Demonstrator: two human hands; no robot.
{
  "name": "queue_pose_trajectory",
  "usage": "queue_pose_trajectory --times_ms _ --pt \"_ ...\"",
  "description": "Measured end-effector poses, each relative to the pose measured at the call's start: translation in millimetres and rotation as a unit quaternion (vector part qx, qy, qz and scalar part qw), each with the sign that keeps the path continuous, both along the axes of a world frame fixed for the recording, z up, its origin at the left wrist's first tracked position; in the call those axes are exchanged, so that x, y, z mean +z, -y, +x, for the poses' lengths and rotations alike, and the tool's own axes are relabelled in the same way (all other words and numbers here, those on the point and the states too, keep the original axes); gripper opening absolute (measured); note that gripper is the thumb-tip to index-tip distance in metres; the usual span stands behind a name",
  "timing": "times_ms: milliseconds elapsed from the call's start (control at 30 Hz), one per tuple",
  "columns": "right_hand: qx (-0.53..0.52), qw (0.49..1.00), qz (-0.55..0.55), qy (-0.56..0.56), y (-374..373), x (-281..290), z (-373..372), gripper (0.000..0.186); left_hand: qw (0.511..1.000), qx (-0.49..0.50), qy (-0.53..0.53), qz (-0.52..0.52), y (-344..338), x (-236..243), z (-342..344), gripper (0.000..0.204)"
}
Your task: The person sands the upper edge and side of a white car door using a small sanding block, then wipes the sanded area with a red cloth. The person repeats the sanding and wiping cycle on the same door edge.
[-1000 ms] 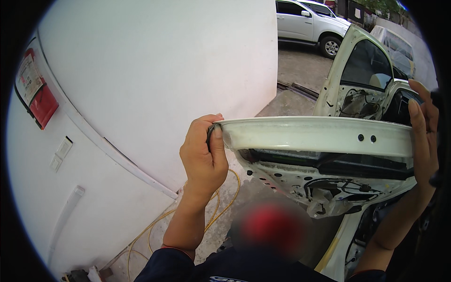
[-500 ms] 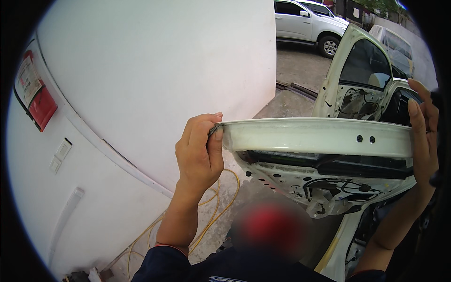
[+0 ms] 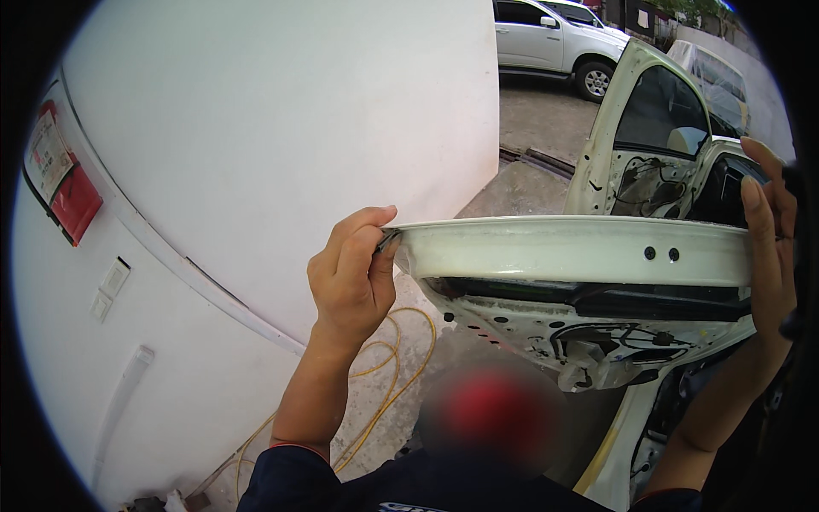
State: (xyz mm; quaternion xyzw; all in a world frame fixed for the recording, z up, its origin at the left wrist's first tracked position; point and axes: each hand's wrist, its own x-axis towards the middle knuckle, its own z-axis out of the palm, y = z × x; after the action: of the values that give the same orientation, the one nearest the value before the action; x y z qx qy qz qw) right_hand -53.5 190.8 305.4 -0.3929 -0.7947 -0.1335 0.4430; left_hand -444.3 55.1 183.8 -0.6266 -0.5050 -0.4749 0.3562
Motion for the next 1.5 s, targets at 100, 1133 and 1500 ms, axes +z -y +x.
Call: queue_pose_trajectory --times_ms 100,1133,1500 --pt "0.001 1.0 -0.001 0.0 -1 -1 -1 0.045 1.0 -0.012 -0.008 0.02 -1 -1 -3 0.014" --pt "0.0 1.0 0.006 0.008 0 2 5 0.043 0.997 0.017 0.029 0.075 2 -15 2 0.016" --pt "0.0 1.0 0.007 0.01 -1 3 5 0.043 0.997 0.012 0.019 0.073 -4 -16 -1 0.015"
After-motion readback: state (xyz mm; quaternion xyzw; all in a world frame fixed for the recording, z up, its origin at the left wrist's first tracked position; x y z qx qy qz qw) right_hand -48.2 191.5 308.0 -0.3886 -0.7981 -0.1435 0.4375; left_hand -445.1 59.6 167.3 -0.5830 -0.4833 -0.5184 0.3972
